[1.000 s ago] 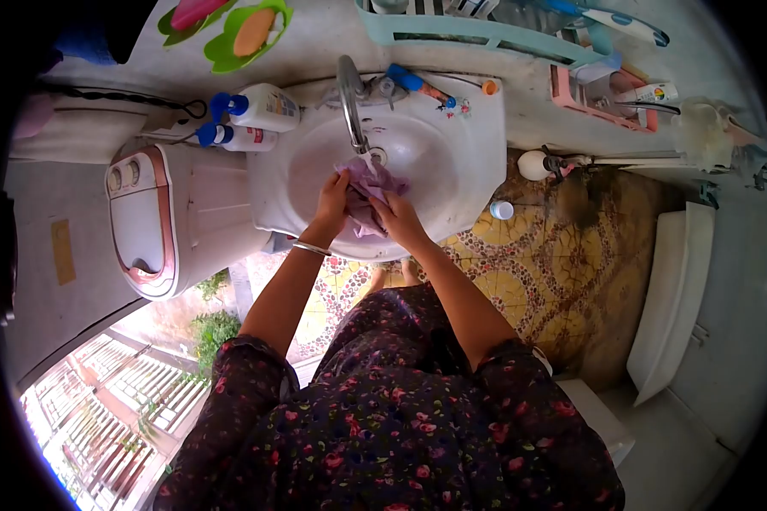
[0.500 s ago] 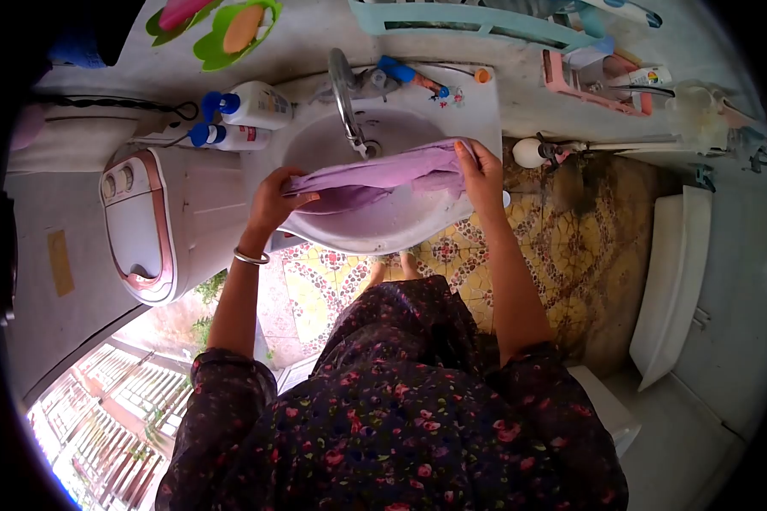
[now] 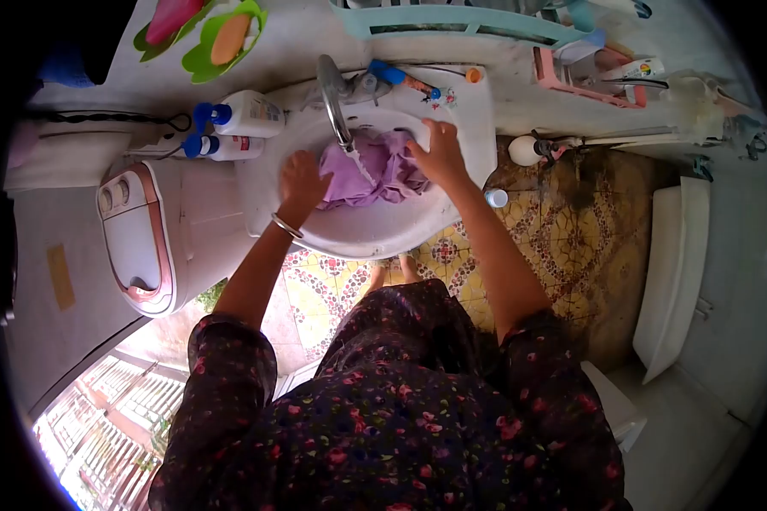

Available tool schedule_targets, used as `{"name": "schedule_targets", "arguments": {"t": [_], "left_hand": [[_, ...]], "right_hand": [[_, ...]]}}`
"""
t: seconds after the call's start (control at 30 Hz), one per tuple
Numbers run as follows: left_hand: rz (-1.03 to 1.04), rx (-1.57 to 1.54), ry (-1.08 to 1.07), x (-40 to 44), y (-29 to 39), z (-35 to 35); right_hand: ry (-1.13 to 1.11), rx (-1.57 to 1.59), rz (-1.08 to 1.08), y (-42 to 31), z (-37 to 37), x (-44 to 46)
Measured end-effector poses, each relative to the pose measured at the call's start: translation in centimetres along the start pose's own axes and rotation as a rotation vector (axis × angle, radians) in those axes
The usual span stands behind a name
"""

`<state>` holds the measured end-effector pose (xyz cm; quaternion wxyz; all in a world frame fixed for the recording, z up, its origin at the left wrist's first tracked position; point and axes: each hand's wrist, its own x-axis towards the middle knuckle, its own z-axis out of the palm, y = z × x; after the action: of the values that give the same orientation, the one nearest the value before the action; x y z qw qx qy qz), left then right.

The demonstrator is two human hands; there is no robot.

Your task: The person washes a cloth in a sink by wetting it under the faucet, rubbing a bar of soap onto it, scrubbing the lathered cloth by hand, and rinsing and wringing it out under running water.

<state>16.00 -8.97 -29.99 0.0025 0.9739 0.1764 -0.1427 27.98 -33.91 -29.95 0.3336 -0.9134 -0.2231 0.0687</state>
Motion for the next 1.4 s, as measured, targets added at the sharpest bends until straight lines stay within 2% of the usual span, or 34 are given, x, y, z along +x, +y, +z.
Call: {"name": "schedule_targets", "arguments": {"t": [0.07,0.1,0.17,0.2,0.3,0.33,0.4,0.47,0.5,0.53,0.6,0.67,0.7,0.77,0.8,0.83,0.9,0.97,1.03,1.1,1.23,1.3,1.37,1.4], "left_hand": [[0.179,0.0,0.109,1.0,2.3,4.0],[0.186,-0.001,0.121,2.1,3.5,5.2],[0.308,-0.029,-0.097,4.0,5.7,7.0],[0.311,-0.031,-0.087,3.7,6.5,7.8],[0.139,-0.132,0.1,1.8,8.5,10.6],[0.149,-0.274,-0.157,1.6,9.0,11.5],[0.153,-0.41,-0.414,1.5,8.2,13.0],[0.481,-0.386,-0.175,1.8,4.6,14.0],[0.484,-0.378,-0.176,1.4,3.5,12.2],[0.317,-0.319,-0.233,0.5,2.5,8.7],[0.15,-0.258,-0.284,0.7,1.5,6.7],[0.419,-0.186,-0.623,1.5,1.2,5.5],[0.416,-0.185,-0.619,1.0,1.4,4.9],[0.359,-0.629,-0.057,-0.8,2.6,3.6],[0.476,-0.676,0.034,-1.2,3.3,1.5],[0.471,-0.672,0.038,-1.5,4.0,0.5],[0.548,-0.723,0.06,-2.2,5.2,-0.9],[0.473,-0.689,0.045,-3.1,5.7,-2.3],[0.399,-0.661,0.034,-3.3,6.0,-2.1],[0.241,-0.6,0.075,-3.2,6.0,-0.9],[0.19,-0.66,0.109,-3.7,5.5,-0.1],[0.217,-0.799,0.054,-3.5,5.0,0.4],[0.182,-0.816,0.095,-3.4,5.1,1.3],[0.147,-0.833,0.135,-3.4,5.2,1.5]], "right_hand": [[-0.104,0.317,0.099,-1.4,1.6,-3.3],[-0.166,0.438,0.166,-2.0,2.5,-5.3],[-0.271,0.611,0.31,-2.9,4.3,-8.9],[-0.311,0.641,0.361,-3.2,5.1,-10.5],[-0.438,0.772,0.477,-4.2,5.2,-13.9],[-0.443,0.955,0.586,-4.1,5.1,-14.2],[-0.431,1.0,0.671,-3.5,5.1,-13.7],[-0.372,1.027,0.781,-2.6,5.7,-13.0],[-0.365,1.024,0.799,-2.9,5.5,-12.4],[-0.354,1.056,0.782,-2.5,5.9,-12.3],[-0.342,1.089,0.76,-2.4,6.3,-11.5],[-0.283,0.966,0.535,-3.2,6.7,-10.2],[-0.284,0.966,0.529,-3.4,6.5,-8.9],[-0.106,0.565,0.182,-4.2,5.7,-5.6],[-0.035,0.552,0.097,-4.6,5.2,-3.5],[0.037,0.54,0.01,-5.2,4.6,-1.2],[0.258,0.25,-0.2,-6.5,3.9,2.8],[0.42,-0.016,-0.12,-7.7,3.5,5.7],[0.334,-0.07,-0.063,-7.2,4.0,8.1],[0.024,-0.211,-0.08,-6.4,4.1,9.6],[0.118,-0.349,-0.275,-4.0,4.2,10.7],[0.09,-0.306,-0.294,-3.7,3.7,10.5],[0.228,-0.133,-0.262,-3.7,3.2,8.9],[0.214,0.066,-0.128,-3.7,3.6,7.5]]}}
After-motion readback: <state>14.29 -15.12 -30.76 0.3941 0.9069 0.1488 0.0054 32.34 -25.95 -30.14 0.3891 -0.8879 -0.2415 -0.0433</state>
